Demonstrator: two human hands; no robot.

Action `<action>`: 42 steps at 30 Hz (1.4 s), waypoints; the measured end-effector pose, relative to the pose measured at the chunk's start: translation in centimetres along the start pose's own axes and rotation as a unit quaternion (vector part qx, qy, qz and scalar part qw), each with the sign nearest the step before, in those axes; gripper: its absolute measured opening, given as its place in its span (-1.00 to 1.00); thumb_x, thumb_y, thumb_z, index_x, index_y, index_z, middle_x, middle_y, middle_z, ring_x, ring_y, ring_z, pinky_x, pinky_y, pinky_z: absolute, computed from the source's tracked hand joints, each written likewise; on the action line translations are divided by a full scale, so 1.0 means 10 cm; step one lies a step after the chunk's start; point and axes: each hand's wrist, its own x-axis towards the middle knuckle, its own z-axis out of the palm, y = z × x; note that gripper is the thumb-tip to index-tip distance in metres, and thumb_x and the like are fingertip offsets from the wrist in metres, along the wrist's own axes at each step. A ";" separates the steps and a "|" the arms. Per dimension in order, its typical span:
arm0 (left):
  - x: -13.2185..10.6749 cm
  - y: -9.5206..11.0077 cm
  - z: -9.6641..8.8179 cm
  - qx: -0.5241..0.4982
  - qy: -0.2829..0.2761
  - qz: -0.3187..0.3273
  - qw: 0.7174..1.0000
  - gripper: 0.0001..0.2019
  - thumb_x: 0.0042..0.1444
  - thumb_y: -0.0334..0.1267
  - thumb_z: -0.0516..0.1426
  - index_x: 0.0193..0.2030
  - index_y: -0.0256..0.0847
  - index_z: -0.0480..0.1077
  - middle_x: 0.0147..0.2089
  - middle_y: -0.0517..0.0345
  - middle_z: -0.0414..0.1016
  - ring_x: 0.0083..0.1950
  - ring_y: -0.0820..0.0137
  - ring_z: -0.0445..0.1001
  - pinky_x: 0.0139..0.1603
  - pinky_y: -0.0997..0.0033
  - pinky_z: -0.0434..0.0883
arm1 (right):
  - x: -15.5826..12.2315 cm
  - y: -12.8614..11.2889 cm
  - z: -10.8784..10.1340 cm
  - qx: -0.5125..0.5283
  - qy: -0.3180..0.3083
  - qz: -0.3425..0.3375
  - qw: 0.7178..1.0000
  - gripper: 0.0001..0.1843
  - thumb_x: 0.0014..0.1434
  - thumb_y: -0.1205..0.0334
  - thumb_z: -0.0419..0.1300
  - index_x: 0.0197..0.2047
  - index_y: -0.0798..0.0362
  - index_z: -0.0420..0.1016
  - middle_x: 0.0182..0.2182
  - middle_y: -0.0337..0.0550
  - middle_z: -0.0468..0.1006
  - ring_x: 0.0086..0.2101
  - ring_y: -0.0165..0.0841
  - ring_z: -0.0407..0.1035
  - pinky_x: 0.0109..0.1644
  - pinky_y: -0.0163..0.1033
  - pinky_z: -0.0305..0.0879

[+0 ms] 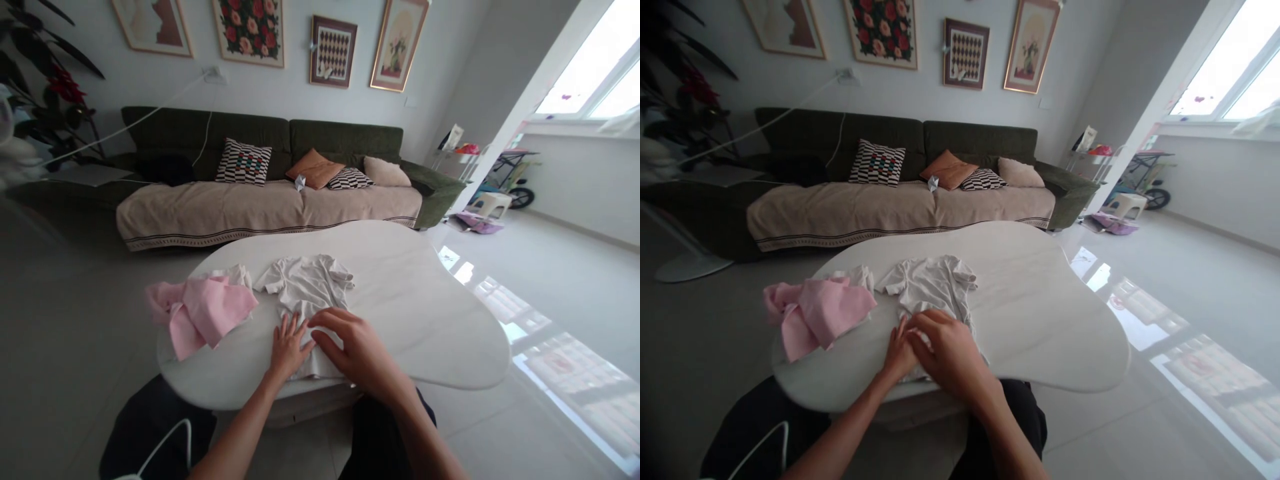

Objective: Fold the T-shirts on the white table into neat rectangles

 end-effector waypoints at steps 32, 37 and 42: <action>0.40 -0.09 0.05 0.069 -0.053 -0.011 0.996 -0.44 0.06 -0.02 0.03 0.23 0.09 0.04 0.31 0.11 -0.04 0.31 0.01 -0.15 0.19 -0.12 -0.02 | 1.28 2.60 -0.34 -0.190 0.123 0.326 0.918 -0.62 0.25 0.21 -0.11 0.10 0.14 0.22 0.02 0.06 0.30 0.02 -0.27 0.22 0.06 -0.11 0.14; 0.24 -0.19 0.01 0.054 -0.061 0.000 0.997 -0.40 0.04 0.05 0.03 0.24 0.11 -0.01 0.33 0.14 -0.11 0.32 0.01 -0.20 0.19 -0.08 0.01 | 0.58 2.25 0.75 -0.218 -0.029 0.225 0.949 -0.33 0.00 -0.04 0.16 0.17 -0.05 0.18 0.22 -0.01 0.06 0.19 0.03 -0.17 0.16 0.07 -0.09; 0.23 -0.20 -0.03 0.061 -0.081 -0.014 0.995 -0.23 -0.08 0.10 0.11 0.27 0.09 -0.10 0.34 0.10 -0.16 0.31 -0.04 -0.23 0.18 -0.18 -0.05 | 0.56 2.63 0.68 -0.303 -0.084 0.225 0.922 -0.29 0.14 -0.19 -0.16 0.28 -0.05 -0.15 0.28 -0.12 -0.14 0.24 -0.15 -0.38 0.22 0.01 -0.25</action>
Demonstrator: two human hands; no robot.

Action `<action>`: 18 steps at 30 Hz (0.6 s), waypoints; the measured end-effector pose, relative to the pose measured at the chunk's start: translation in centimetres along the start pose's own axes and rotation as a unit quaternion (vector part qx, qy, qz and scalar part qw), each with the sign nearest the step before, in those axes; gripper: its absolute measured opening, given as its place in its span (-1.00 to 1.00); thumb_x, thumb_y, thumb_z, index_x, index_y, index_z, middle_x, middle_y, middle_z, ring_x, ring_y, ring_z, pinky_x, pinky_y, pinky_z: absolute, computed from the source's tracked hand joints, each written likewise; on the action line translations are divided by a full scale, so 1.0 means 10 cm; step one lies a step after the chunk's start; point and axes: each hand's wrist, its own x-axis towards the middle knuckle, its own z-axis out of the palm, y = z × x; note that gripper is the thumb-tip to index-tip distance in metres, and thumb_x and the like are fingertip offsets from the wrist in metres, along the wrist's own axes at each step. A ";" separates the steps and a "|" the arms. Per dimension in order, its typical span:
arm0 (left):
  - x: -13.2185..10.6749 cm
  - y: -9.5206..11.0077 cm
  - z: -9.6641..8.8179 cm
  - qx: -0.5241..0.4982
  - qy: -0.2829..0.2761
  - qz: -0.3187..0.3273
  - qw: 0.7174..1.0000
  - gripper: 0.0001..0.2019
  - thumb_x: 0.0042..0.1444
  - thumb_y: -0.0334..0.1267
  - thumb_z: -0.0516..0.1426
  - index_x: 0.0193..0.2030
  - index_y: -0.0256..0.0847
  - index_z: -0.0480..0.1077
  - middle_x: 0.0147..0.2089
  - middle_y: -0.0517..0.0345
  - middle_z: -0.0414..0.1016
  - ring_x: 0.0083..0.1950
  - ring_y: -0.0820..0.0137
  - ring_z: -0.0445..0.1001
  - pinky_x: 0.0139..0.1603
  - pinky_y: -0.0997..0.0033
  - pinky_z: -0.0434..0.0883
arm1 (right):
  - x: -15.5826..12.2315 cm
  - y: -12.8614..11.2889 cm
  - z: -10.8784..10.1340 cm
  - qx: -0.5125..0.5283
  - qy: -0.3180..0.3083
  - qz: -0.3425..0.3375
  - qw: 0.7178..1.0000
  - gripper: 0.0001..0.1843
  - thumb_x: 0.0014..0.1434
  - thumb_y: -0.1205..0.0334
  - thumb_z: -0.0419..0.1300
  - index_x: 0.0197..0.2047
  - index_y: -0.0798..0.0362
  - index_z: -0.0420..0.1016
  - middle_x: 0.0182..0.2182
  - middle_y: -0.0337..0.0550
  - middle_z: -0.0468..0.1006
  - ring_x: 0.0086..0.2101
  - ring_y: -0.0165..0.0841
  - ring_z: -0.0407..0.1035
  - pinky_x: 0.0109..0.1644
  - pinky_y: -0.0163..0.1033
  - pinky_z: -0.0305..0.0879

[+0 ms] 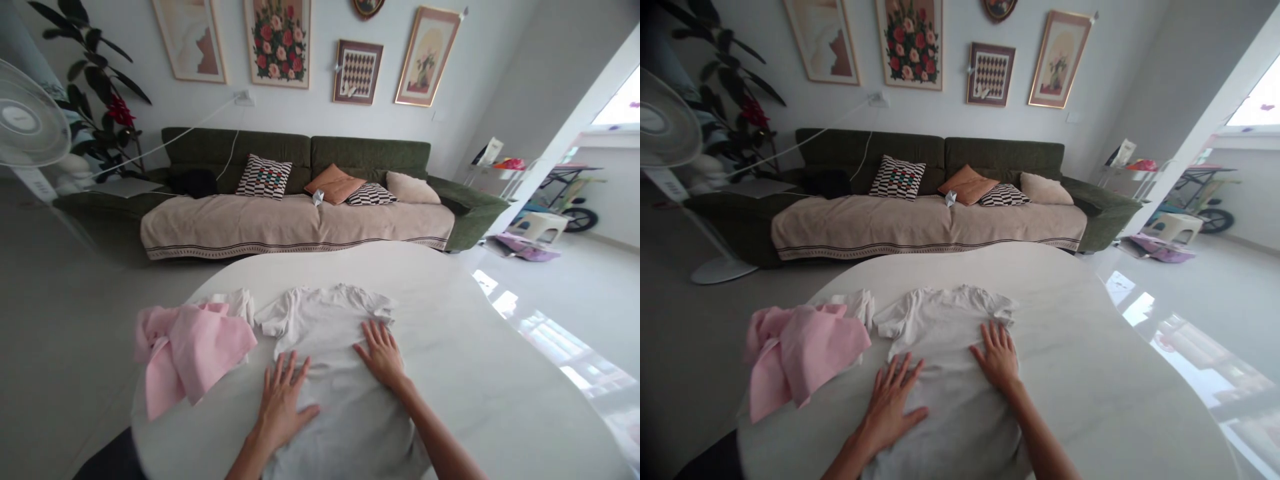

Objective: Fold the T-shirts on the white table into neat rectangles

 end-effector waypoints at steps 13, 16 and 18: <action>0.43 -0.16 0.05 -0.242 0.127 -0.045 0.961 -0.61 0.10 -0.21 -0.04 0.07 -0.20 0.27 0.12 -0.08 0.27 0.13 0.26 0.25 0.12 0.21 0.20 | -0.48 0.50 -0.40 0.084 0.054 0.138 0.985 -0.51 0.13 0.16 -0.12 0.10 0.16 0.21 0.03 0.14 0.31 0.02 -0.16 0.20 -0.01 -0.11 0.14; 0.50 -0.16 0.04 -0.347 0.055 -0.130 0.927 -0.67 0.07 -0.26 -0.02 -0.02 -0.27 0.29 -0.17 -0.03 0.46 -0.11 0.32 0.42 -0.06 0.32 0.31 | -0.97 0.80 -0.26 0.188 0.084 0.247 0.947 -0.59 0.03 0.09 -0.03 -0.14 0.17 0.37 -0.36 0.05 0.47 -0.27 -0.16 0.36 -0.18 -0.13 0.21; 0.56 -0.06 0.04 -0.377 0.001 -0.155 0.913 -0.71 0.03 -0.28 0.04 -0.09 -0.28 0.32 -0.31 0.06 0.48 -0.20 0.33 0.44 -0.13 0.38 0.32 | -1.13 0.88 -0.24 0.271 0.096 0.260 0.922 -0.69 -0.11 0.04 0.10 -0.35 0.09 0.39 -0.57 -0.15 0.40 -0.42 -0.23 0.34 -0.30 -0.17 0.21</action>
